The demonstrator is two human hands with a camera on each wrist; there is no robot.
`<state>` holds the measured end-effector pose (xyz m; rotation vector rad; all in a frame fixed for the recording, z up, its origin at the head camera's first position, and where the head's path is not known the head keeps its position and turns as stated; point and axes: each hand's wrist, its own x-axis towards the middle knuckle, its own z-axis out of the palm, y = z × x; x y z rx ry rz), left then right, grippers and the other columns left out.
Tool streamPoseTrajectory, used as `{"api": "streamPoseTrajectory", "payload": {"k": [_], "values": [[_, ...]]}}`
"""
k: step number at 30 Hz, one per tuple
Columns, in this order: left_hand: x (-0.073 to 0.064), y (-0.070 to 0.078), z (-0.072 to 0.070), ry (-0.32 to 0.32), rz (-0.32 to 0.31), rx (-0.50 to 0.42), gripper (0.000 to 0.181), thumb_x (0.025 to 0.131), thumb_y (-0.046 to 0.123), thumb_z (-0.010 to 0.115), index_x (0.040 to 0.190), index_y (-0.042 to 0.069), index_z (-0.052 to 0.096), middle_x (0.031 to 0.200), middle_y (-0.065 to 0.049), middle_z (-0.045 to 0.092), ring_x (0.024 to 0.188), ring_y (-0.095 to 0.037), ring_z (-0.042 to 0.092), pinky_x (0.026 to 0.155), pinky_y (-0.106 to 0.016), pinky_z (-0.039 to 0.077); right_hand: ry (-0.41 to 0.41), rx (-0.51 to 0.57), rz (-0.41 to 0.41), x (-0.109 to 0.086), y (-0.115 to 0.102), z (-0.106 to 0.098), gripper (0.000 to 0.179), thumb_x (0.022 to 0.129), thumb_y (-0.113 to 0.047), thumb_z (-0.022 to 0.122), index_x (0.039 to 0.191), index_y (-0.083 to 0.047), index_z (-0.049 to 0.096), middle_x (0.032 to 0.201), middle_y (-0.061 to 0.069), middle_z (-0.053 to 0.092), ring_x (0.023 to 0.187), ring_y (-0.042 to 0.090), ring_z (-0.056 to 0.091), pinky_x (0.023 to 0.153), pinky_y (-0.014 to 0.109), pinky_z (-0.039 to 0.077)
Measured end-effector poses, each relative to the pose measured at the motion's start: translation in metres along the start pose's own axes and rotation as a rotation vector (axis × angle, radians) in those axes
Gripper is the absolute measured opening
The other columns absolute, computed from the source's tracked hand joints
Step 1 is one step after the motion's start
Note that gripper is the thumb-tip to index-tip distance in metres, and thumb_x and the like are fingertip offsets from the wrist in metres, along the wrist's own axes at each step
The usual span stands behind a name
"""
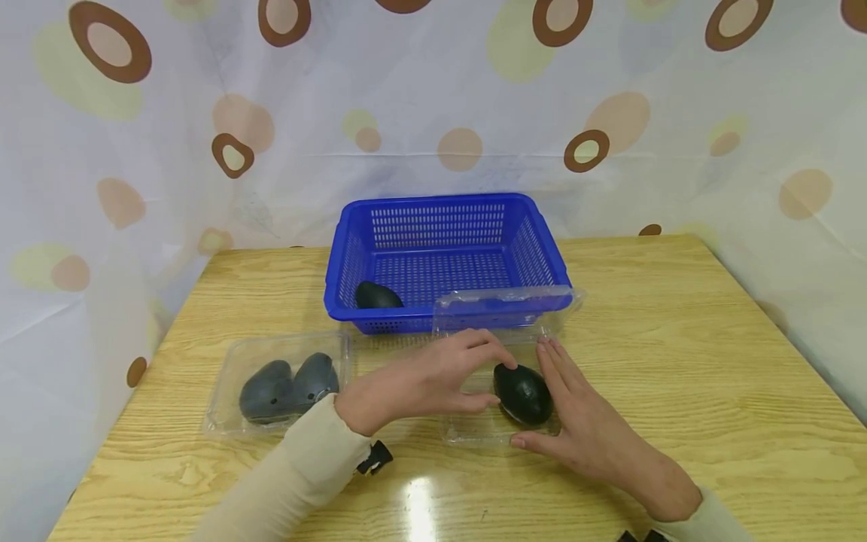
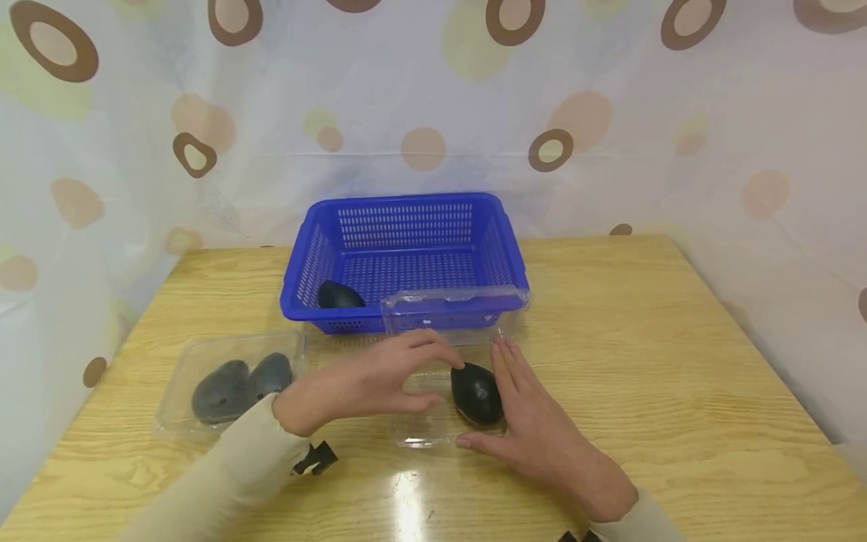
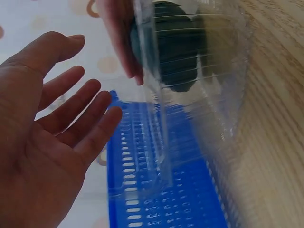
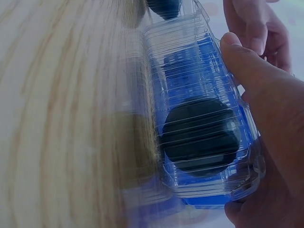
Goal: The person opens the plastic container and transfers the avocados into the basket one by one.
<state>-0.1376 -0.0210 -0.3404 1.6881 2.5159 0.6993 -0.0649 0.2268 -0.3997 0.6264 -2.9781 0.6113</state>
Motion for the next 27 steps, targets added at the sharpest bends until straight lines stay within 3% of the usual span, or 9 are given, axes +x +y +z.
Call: {"api": "streamPoseTrajectory", "payload": {"k": [6,10,20,24,27], "values": [[0.012,-0.003,0.012,-0.116,-0.081,0.026,0.051,0.091,0.030,0.072,0.136,0.014,0.054,0.133,-0.002,0.057,0.122,-0.013,0.056,0.105,-0.022,0.047,0.006,-0.007,-0.010,0.001,0.001,0.000,0.119,0.080,-0.063,0.072,0.158,0.000,0.007,0.165,0.022,0.012,0.154,0.036,0.011,0.112,0.062,0.035],[0.018,-0.004,0.018,-0.170,-0.100,0.036,0.057,0.090,0.031,0.074,0.139,0.014,0.052,0.138,-0.002,0.055,0.125,-0.013,0.055,0.107,-0.022,0.046,0.012,-0.014,-0.009,0.001,0.001,0.000,0.120,0.079,-0.063,0.072,0.158,0.000,0.008,0.165,0.022,0.013,0.154,0.036,0.011,0.112,0.061,0.035],[0.030,-0.007,0.031,-0.177,-0.060,0.067,0.061,0.084,0.025,0.078,0.138,0.014,0.051,0.131,-0.001,0.058,0.120,-0.012,0.057,0.108,-0.020,0.044,0.008,-0.019,-0.011,0.001,0.001,-0.001,0.119,0.079,-0.063,0.071,0.158,-0.001,0.008,0.165,0.021,0.013,0.154,0.034,0.011,0.112,0.059,0.036],[0.034,-0.006,0.035,-0.200,-0.091,0.062,0.061,0.083,0.025,0.080,0.135,0.015,0.050,0.130,-0.001,0.059,0.121,-0.012,0.057,0.108,-0.021,0.044,0.011,-0.015,-0.011,0.001,0.000,-0.001,0.119,0.079,-0.063,0.072,0.158,-0.001,0.009,0.165,0.021,0.013,0.154,0.034,0.011,0.115,0.055,0.034],[0.036,-0.005,0.036,-0.210,-0.109,0.035,0.057,0.081,0.025,0.082,0.126,0.015,0.049,0.124,-0.001,0.061,0.117,-0.011,0.058,0.105,-0.020,0.045,0.013,-0.016,-0.011,0.000,0.000,-0.001,0.119,0.079,-0.063,0.072,0.158,0.000,0.010,0.165,0.021,0.013,0.154,0.034,0.011,0.122,0.045,0.027]]}}
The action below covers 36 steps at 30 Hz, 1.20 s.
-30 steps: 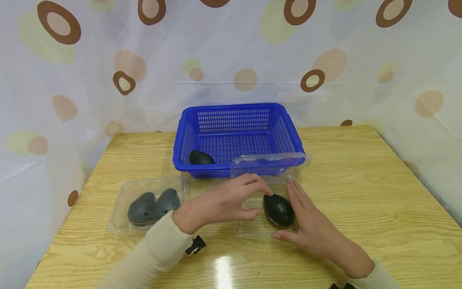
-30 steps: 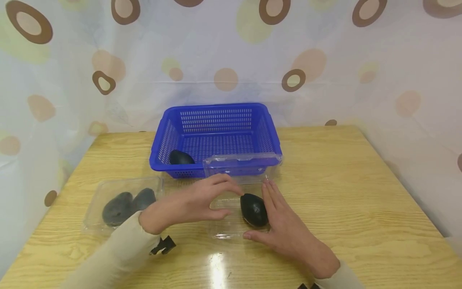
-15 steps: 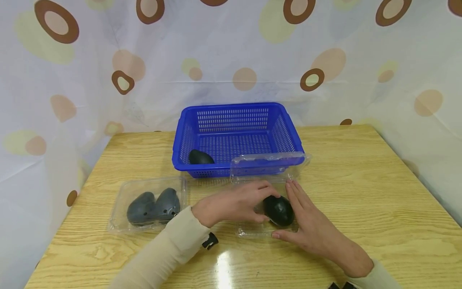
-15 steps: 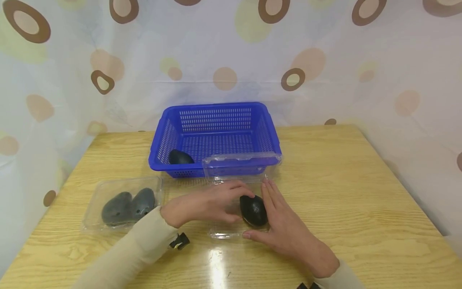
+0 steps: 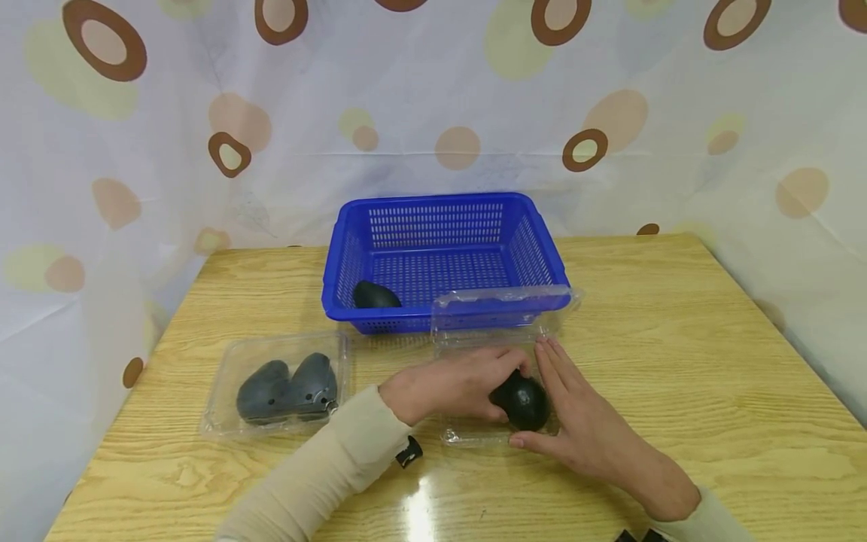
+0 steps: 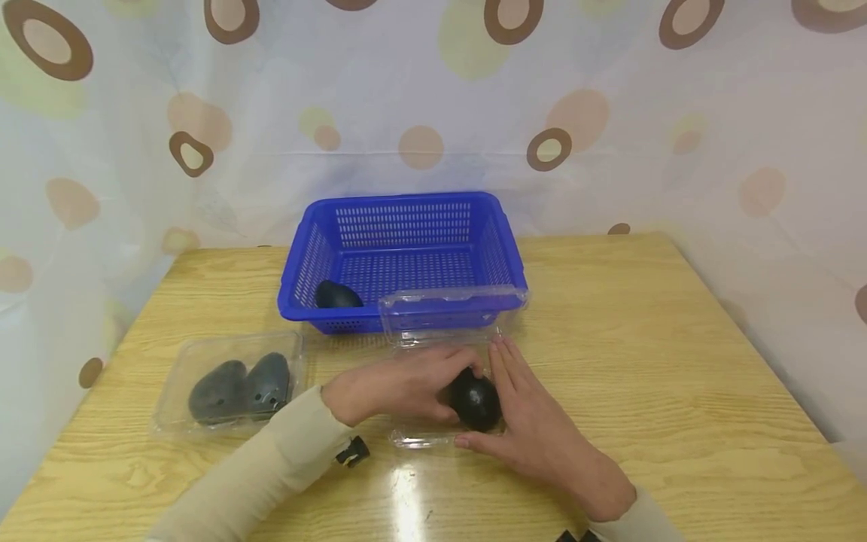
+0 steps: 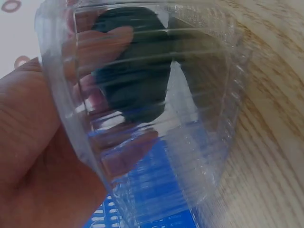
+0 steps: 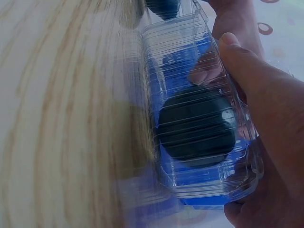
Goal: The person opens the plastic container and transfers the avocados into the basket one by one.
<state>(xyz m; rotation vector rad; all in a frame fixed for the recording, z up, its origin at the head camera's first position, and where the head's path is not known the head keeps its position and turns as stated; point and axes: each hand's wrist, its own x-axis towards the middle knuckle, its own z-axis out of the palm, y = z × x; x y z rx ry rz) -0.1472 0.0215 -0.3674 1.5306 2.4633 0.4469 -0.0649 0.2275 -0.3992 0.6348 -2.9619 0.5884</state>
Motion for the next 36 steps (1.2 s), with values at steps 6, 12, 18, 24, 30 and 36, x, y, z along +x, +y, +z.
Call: {"api": "streamPoseTrajectory", "payload": {"k": [6,12,18,24,30,36], "values": [[-0.002,-0.002,0.002,-0.017,-0.023,-0.052,0.057,0.079,0.024,0.085,0.121,0.016,0.047,0.115,0.000,0.066,0.106,-0.010,0.063,0.095,-0.019,0.050,0.004,-0.007,-0.004,-0.001,0.001,0.001,0.119,0.078,-0.064,0.072,0.158,0.001,0.011,0.165,0.020,0.012,0.154,0.034,0.011,0.125,0.034,0.019],[-0.005,-0.003,0.005,-0.055,-0.020,0.004,0.067,0.082,0.029,0.082,0.138,0.019,0.046,0.127,-0.001,0.065,0.116,-0.012,0.062,0.102,-0.021,0.048,-0.008,-0.015,0.004,0.000,0.001,0.000,0.118,0.080,-0.064,0.071,0.158,0.000,0.010,0.165,0.020,0.012,0.154,0.035,0.012,0.113,0.057,0.036],[-0.001,-0.001,0.009,-0.072,-0.021,-0.063,0.064,0.085,0.030,0.080,0.137,0.017,0.046,0.128,-0.002,0.063,0.115,-0.010,0.061,0.101,-0.020,0.049,-0.002,-0.023,-0.003,0.001,0.001,0.001,0.118,0.080,-0.063,0.071,0.158,0.001,0.010,0.165,0.021,0.012,0.154,0.036,0.013,0.112,0.059,0.036],[0.000,-0.001,0.010,-0.102,-0.042,-0.171,0.060,0.086,0.024,0.078,0.135,0.013,0.045,0.125,-0.006,0.065,0.109,-0.008,0.062,0.095,-0.018,0.050,0.001,-0.016,-0.008,0.001,0.001,0.000,0.118,0.080,-0.063,0.071,0.158,0.001,0.010,0.165,0.022,0.013,0.154,0.035,0.012,0.111,0.060,0.037],[-0.003,-0.004,0.010,-0.090,-0.052,-0.193,0.058,0.088,0.026,0.076,0.135,0.012,0.045,0.126,-0.005,0.064,0.109,-0.007,0.062,0.094,-0.018,0.050,0.006,-0.022,-0.009,0.001,0.000,0.000,0.118,0.080,-0.063,0.071,0.158,0.000,0.010,0.165,0.021,0.013,0.154,0.035,0.012,0.113,0.056,0.036],[-0.005,-0.006,0.010,-0.059,-0.029,-0.154,0.058,0.090,0.028,0.074,0.138,0.012,0.046,0.127,-0.003,0.063,0.107,-0.006,0.061,0.091,-0.017,0.050,0.010,-0.032,-0.012,-0.001,0.000,0.001,0.118,0.080,-0.063,0.071,0.158,0.001,0.010,0.166,0.020,0.011,0.154,0.034,0.011,0.124,0.032,0.018]]}}
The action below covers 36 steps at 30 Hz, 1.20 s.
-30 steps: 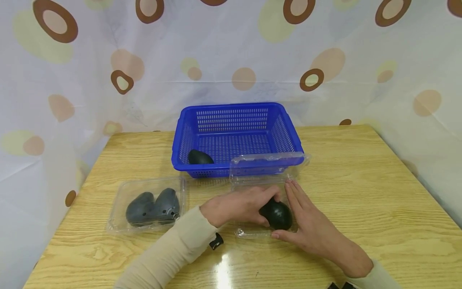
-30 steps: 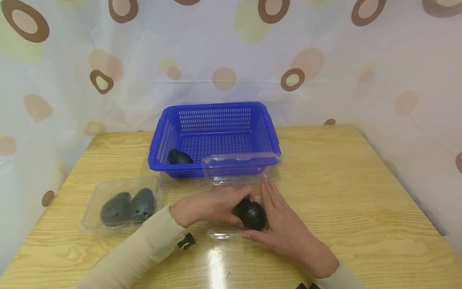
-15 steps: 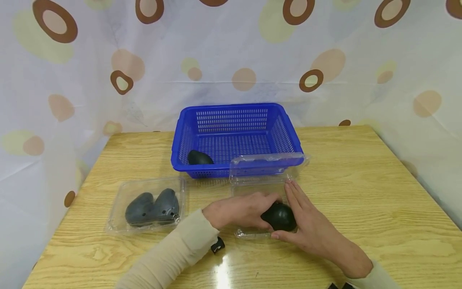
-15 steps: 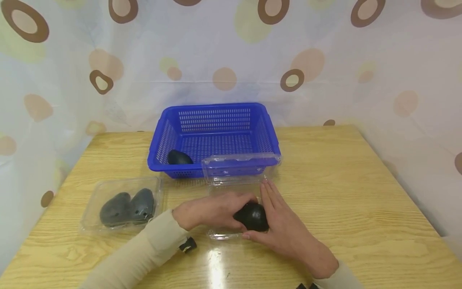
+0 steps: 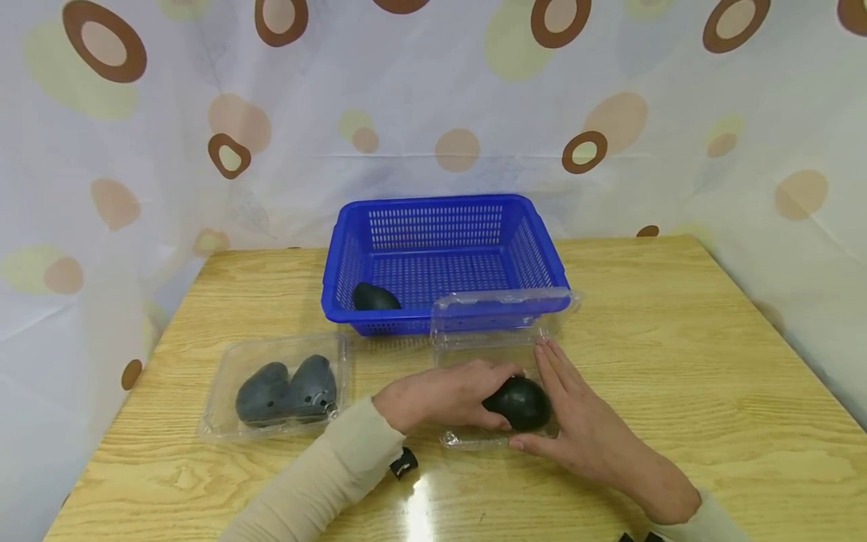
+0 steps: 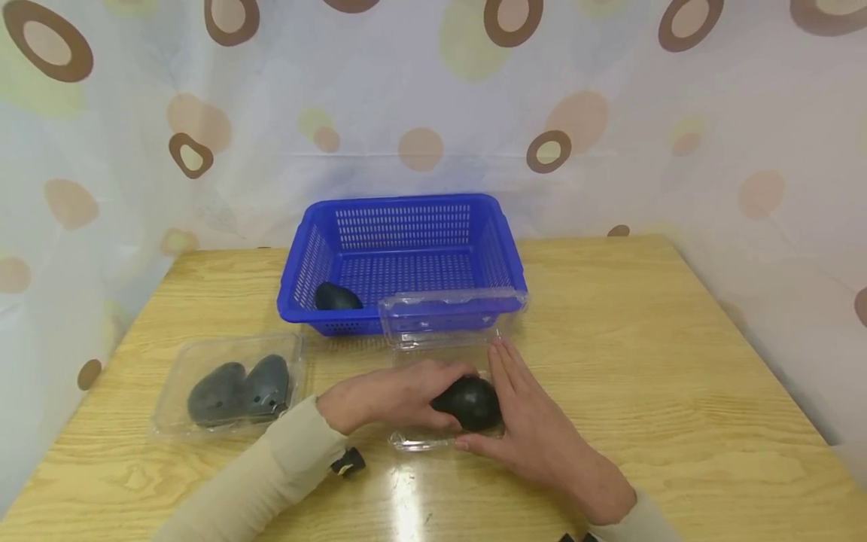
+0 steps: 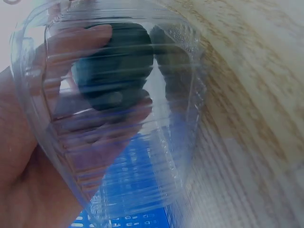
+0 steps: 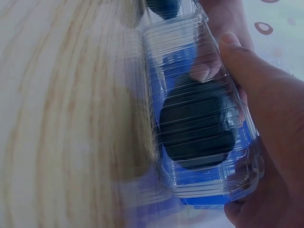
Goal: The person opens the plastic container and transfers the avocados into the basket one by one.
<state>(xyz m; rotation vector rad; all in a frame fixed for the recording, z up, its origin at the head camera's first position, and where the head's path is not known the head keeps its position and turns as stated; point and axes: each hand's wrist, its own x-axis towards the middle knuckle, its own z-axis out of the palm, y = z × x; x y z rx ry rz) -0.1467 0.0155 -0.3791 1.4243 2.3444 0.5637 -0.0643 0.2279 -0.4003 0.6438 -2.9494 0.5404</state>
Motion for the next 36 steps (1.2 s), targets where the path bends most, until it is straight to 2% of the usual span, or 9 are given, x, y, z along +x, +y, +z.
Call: {"api": "streamPoseTrajectory", "payload": {"k": [3,6,8,10,13,15,23,31,36], "values": [[-0.002,0.000,-0.002,0.013,0.001,0.019,0.059,0.091,0.030,0.072,0.141,0.012,0.046,0.128,-0.002,0.063,0.107,-0.007,0.060,0.090,-0.017,0.049,0.006,0.001,-0.005,0.000,0.000,0.000,0.118,0.080,-0.063,0.071,0.158,0.001,0.010,0.166,0.020,0.011,0.154,0.034,0.011,0.121,0.018,0.004],[-0.005,0.000,-0.005,0.016,-0.011,0.020,0.062,0.093,0.033,0.070,0.145,0.011,0.045,0.133,-0.003,0.061,0.109,-0.008,0.059,0.091,-0.018,0.050,0.003,0.001,0.001,-0.001,0.000,0.000,0.118,0.080,-0.064,0.070,0.158,0.000,0.009,0.166,0.019,0.010,0.155,0.033,0.010,0.119,0.016,0.002],[-0.008,0.000,-0.008,0.017,-0.024,0.017,0.063,0.093,0.034,0.068,0.147,0.012,0.043,0.136,-0.002,0.059,0.113,-0.008,0.059,0.094,-0.020,0.050,-0.004,0.001,0.007,-0.001,0.000,0.000,0.118,0.080,-0.065,0.070,0.158,-0.001,0.008,0.166,0.019,0.010,0.155,0.033,0.010,0.122,0.022,0.007],[-0.011,0.001,-0.012,0.028,-0.033,0.022,0.064,0.092,0.035,0.069,0.147,0.014,0.043,0.138,-0.002,0.058,0.116,-0.010,0.058,0.097,-0.022,0.050,-0.010,-0.001,0.013,-0.001,0.000,-0.001,0.118,0.080,-0.065,0.070,0.158,-0.001,0.008,0.166,0.019,0.010,0.155,0.033,0.010,0.124,0.033,0.018],[-0.015,0.000,-0.017,0.057,-0.032,0.025,0.064,0.091,0.034,0.071,0.146,0.016,0.045,0.139,-0.002,0.058,0.119,-0.012,0.058,0.099,-0.025,0.049,-0.015,-0.005,0.020,0.000,0.000,-0.002,0.119,0.080,-0.065,0.070,0.158,-0.001,0.007,0.166,0.019,0.010,0.155,0.033,0.010,0.118,0.050,0.031],[-0.018,-0.001,-0.019,0.081,-0.024,0.024,0.065,0.089,0.034,0.072,0.145,0.016,0.045,0.137,-0.003,0.058,0.118,-0.013,0.058,0.099,-0.025,0.050,-0.016,-0.009,0.021,0.001,0.000,-0.001,0.119,0.080,-0.065,0.070,0.158,-0.001,0.007,0.166,0.020,0.011,0.154,0.033,0.011,0.113,0.056,0.036],[-0.031,-0.005,-0.025,0.143,-0.022,-0.102,0.065,0.085,0.029,0.076,0.143,0.019,0.048,0.137,-0.004,0.056,0.116,-0.016,0.058,0.094,-0.026,0.052,-0.023,-0.008,0.032,0.001,-0.001,0.000,0.120,0.079,-0.067,0.070,0.158,0.000,0.009,0.166,0.020,0.012,0.154,0.033,0.011,0.113,0.057,0.035],[-0.045,-0.005,-0.035,0.193,0.003,-0.164,0.065,0.081,0.024,0.078,0.138,0.014,0.049,0.127,-0.001,0.061,0.108,-0.012,0.059,0.089,-0.021,0.052,-0.028,-0.006,0.029,0.002,-0.002,-0.001,0.120,0.079,-0.067,0.069,0.158,0.000,0.009,0.166,0.019,0.011,0.154,0.034,0.010,0.113,0.059,0.034],[-0.054,-0.007,-0.039,0.208,0.011,-0.199,0.065,0.080,0.023,0.078,0.139,0.015,0.050,0.126,0.000,0.063,0.105,-0.011,0.060,0.087,-0.021,0.053,-0.037,0.002,0.036,0.003,-0.001,-0.001,0.120,0.079,-0.068,0.068,0.158,0.000,0.009,0.167,0.018,0.009,0.155,0.034,0.009,0.115,0.058,0.032]]}}
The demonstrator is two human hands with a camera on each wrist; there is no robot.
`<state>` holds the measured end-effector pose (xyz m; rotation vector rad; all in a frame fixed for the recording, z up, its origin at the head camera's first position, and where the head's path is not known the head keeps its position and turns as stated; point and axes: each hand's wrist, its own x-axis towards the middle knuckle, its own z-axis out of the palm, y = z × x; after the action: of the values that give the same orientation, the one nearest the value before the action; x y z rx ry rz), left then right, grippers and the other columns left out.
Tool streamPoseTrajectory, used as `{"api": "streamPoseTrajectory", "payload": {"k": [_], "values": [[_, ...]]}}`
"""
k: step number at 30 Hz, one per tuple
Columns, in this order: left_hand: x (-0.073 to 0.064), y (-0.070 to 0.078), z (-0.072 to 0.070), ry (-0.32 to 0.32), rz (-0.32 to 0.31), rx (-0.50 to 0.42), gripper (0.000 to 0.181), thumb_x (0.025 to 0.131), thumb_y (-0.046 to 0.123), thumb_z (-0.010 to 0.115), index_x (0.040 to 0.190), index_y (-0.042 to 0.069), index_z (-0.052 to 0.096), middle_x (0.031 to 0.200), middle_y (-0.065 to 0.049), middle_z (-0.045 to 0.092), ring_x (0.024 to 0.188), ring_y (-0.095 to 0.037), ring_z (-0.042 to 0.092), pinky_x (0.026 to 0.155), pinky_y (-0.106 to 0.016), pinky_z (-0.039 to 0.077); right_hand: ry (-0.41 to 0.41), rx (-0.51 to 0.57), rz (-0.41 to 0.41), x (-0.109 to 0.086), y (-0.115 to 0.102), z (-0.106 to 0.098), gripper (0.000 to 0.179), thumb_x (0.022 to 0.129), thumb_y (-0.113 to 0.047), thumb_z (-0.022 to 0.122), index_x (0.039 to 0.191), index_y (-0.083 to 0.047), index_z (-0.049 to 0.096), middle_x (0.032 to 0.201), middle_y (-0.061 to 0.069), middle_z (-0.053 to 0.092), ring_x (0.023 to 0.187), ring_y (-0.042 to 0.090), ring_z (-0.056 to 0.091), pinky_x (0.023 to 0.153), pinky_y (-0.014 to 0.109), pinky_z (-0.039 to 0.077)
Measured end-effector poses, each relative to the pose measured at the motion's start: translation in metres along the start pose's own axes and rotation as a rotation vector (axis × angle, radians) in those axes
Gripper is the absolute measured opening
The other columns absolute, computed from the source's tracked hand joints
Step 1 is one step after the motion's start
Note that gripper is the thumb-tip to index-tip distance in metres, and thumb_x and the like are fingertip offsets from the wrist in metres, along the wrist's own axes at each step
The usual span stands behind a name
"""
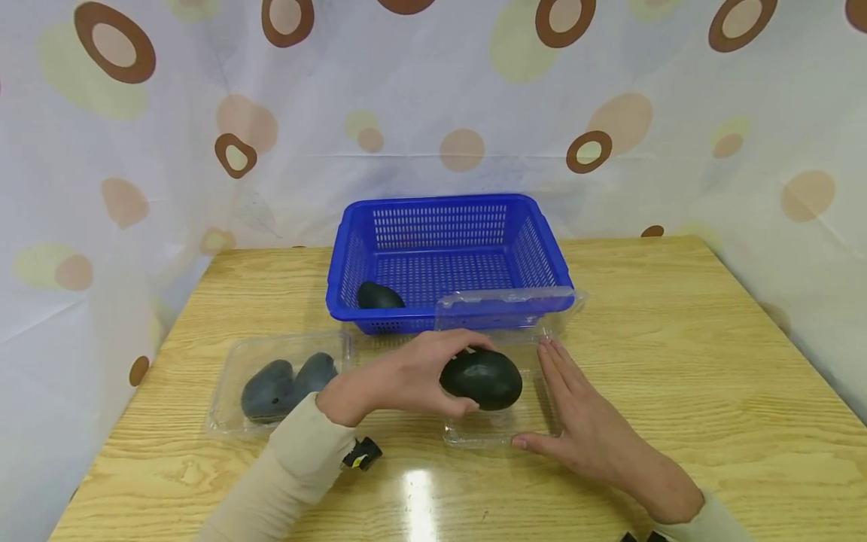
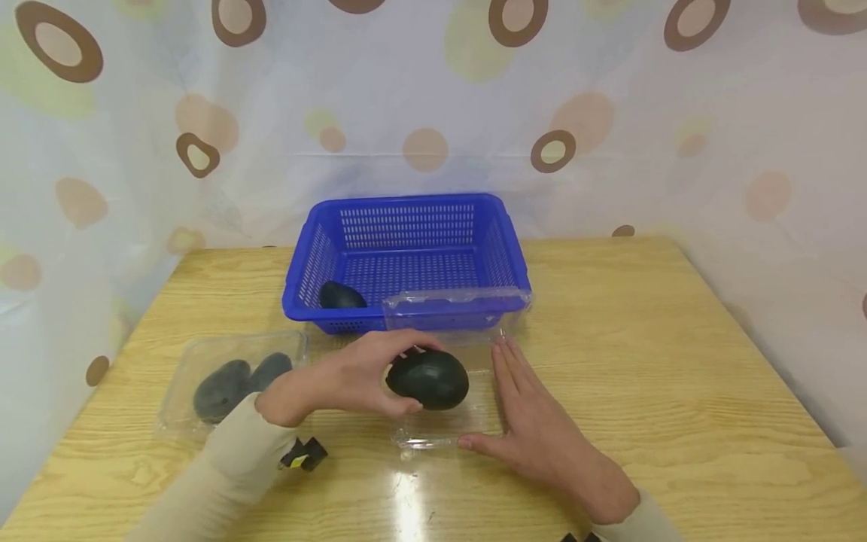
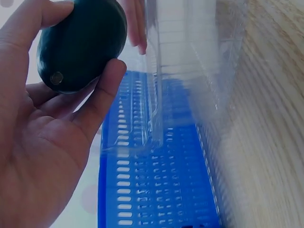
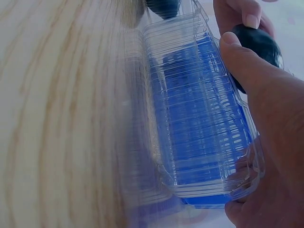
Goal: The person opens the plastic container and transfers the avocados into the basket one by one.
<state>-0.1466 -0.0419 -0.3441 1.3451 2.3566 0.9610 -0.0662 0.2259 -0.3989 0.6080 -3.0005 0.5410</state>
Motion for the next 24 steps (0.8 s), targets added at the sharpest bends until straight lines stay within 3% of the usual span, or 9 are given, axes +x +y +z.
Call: {"api": "streamPoseTrajectory", "payload": {"k": [7,15,24], "values": [[-0.012,0.001,-0.008,0.027,0.006,-0.011,0.064,0.079,0.023,0.079,0.137,0.017,0.053,0.126,0.003,0.064,0.106,-0.011,0.061,0.089,-0.023,0.053,0.001,-0.003,0.000,0.001,0.000,0.000,0.119,0.079,-0.067,0.069,0.158,0.000,0.009,0.167,0.018,0.009,0.154,0.035,0.010,0.115,0.058,0.032],[-0.024,-0.001,-0.019,0.064,0.065,-0.041,0.065,0.079,0.021,0.079,0.138,0.019,0.053,0.132,0.003,0.062,0.109,-0.012,0.062,0.090,-0.027,0.055,-0.012,0.005,0.012,0.001,-0.001,0.000,0.118,0.080,-0.065,0.069,0.159,-0.001,0.008,0.167,0.017,0.008,0.155,0.035,0.009,0.116,0.059,0.030],[-0.040,-0.005,-0.035,0.124,0.046,-0.046,0.062,0.079,0.020,0.080,0.136,0.018,0.055,0.127,0.000,0.065,0.108,-0.015,0.063,0.087,-0.030,0.058,-0.008,0.001,0.010,0.000,-0.001,0.001,0.118,0.081,-0.064,0.069,0.159,-0.002,0.006,0.167,0.017,0.006,0.155,0.034,0.007,0.121,0.052,0.025]]}}
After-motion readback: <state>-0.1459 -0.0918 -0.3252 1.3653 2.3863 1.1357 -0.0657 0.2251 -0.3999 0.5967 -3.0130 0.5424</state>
